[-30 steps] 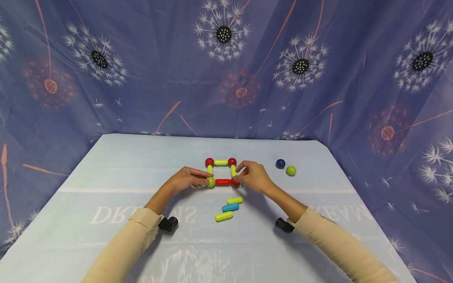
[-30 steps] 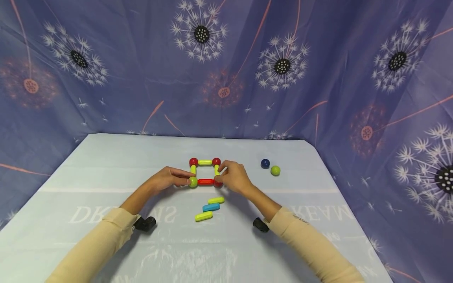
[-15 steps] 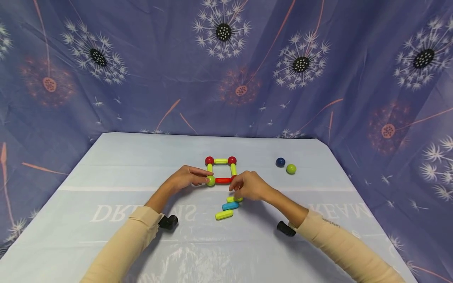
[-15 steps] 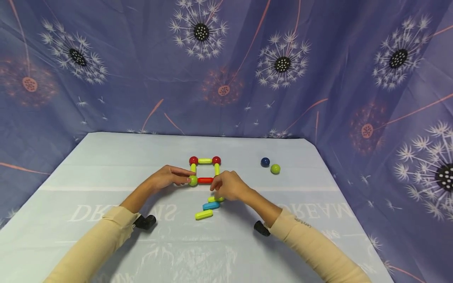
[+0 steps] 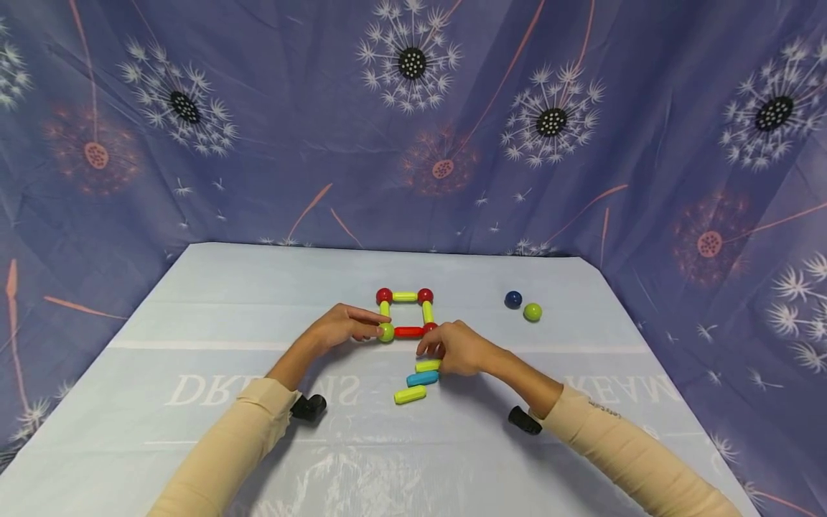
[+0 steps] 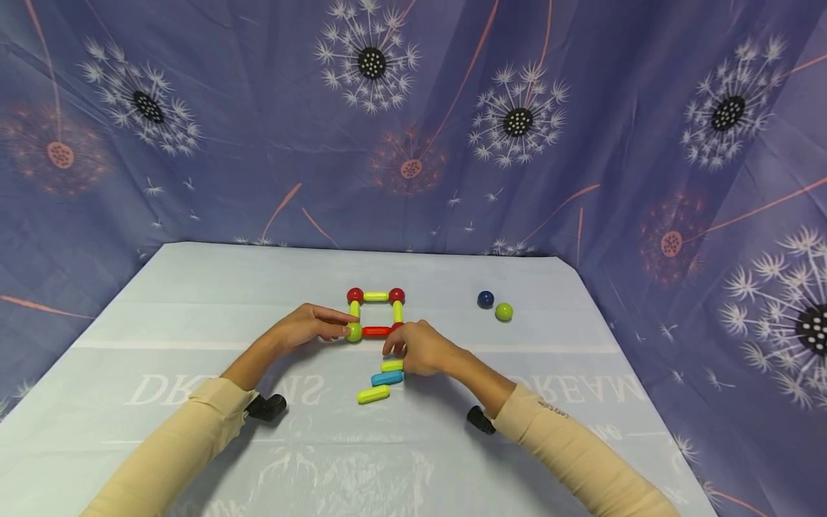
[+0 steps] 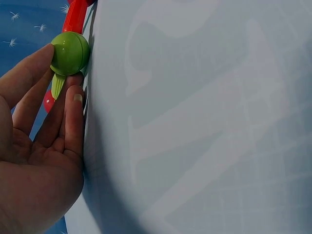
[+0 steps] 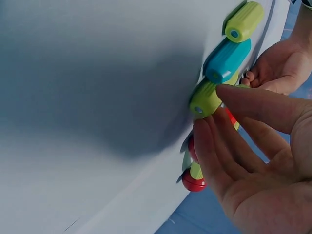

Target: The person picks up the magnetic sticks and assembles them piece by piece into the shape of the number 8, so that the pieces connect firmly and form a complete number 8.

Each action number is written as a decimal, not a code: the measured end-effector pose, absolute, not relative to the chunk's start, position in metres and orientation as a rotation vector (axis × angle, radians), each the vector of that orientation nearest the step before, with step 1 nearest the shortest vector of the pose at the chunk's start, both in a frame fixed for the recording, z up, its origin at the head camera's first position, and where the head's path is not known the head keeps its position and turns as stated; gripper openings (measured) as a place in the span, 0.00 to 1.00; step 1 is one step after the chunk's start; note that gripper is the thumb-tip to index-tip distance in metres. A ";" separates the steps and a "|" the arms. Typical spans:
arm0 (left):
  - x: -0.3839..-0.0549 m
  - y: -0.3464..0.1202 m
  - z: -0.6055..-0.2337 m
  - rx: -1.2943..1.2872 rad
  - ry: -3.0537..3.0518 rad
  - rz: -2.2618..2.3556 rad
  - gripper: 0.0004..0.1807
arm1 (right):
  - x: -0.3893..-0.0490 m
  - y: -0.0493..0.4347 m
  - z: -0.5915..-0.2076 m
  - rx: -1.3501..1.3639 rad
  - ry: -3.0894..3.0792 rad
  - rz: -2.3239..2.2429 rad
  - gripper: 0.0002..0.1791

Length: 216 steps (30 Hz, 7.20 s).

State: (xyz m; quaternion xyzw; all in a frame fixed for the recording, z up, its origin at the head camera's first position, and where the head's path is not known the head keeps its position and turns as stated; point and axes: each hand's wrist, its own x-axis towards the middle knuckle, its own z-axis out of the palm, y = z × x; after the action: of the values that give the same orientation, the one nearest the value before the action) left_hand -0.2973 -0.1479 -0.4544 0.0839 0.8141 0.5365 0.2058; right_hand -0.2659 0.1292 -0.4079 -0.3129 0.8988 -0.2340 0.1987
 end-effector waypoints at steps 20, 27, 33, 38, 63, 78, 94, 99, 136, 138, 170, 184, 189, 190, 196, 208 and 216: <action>-0.297 -0.148 -0.454 0.238 2.259 1.503 0.19 | -0.266 0.127 -0.420 -0.937 2.543 -0.597 0.19; -0.296 -0.148 -0.455 0.225 2.262 1.506 0.18 | -0.265 0.127 -0.416 -0.932 2.565 -0.589 0.18; -0.297 -0.149 -0.453 0.237 2.268 1.495 0.18 | -0.268 0.126 -0.409 -0.967 2.588 -0.615 0.18; -0.297 -0.149 -0.453 0.254 2.274 1.491 0.19 | -0.268 0.120 -0.406 -0.968 2.578 -0.674 0.20; -0.295 -0.147 -0.454 0.222 2.260 1.514 0.19 | -0.261 0.088 -0.420 -0.873 2.535 -0.898 0.22; -0.294 -0.147 -0.454 0.231 2.257 1.529 0.20 | -0.258 0.082 -0.427 -0.803 2.563 -0.905 0.20; -0.293 -0.146 -0.454 0.252 2.265 1.503 0.21 | -0.253 0.070 -0.431 -0.613 2.572 -0.937 0.23; -0.293 -0.145 -0.453 0.238 2.270 1.496 0.21 | -0.252 0.069 -0.431 -0.585 2.574 -0.934 0.23; -0.296 -0.145 -0.455 0.194 2.258 1.523 0.18 | -0.255 0.069 -0.437 -0.535 2.560 -1.026 0.26; -0.296 -0.145 -0.455 0.203 2.264 1.519 0.18 | -0.255 0.068 -0.438 -0.530 2.556 -1.038 0.26; -0.294 -0.145 -0.455 0.222 2.264 1.526 0.21 | -0.254 0.067 -0.438 -0.496 2.565 -1.047 0.25; -0.294 -0.146 -0.455 0.227 2.265 1.536 0.20 | -0.259 0.074 -0.432 -0.479 2.505 -1.132 0.25; -0.296 -0.146 -0.456 0.216 2.263 1.541 0.19 | -0.262 0.083 -0.423 -0.490 2.546 -1.140 0.22; -0.296 -0.146 -0.456 0.211 2.263 1.540 0.19 | -0.262 0.085 -0.421 -0.490 2.555 -1.143 0.23; -0.294 -0.146 -0.455 0.219 2.268 1.532 0.19 | -0.269 0.106 -0.411 -0.459 2.613 -1.207 0.25; -0.292 -0.143 -0.455 0.199 2.274 1.527 0.18 | -0.286 0.175 -0.404 -0.232 2.731 -1.230 0.26; -0.291 -0.144 -0.454 0.192 2.276 1.519 0.18 | -0.294 0.219 -0.403 -0.154 2.823 -1.232 0.26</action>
State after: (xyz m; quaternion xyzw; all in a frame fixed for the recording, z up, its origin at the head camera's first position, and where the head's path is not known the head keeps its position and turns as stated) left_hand -0.2914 -0.1443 -0.4538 0.0685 0.8134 0.5428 0.1978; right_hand -0.2937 0.2194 -0.4028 -0.0499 0.9149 -0.3995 0.0287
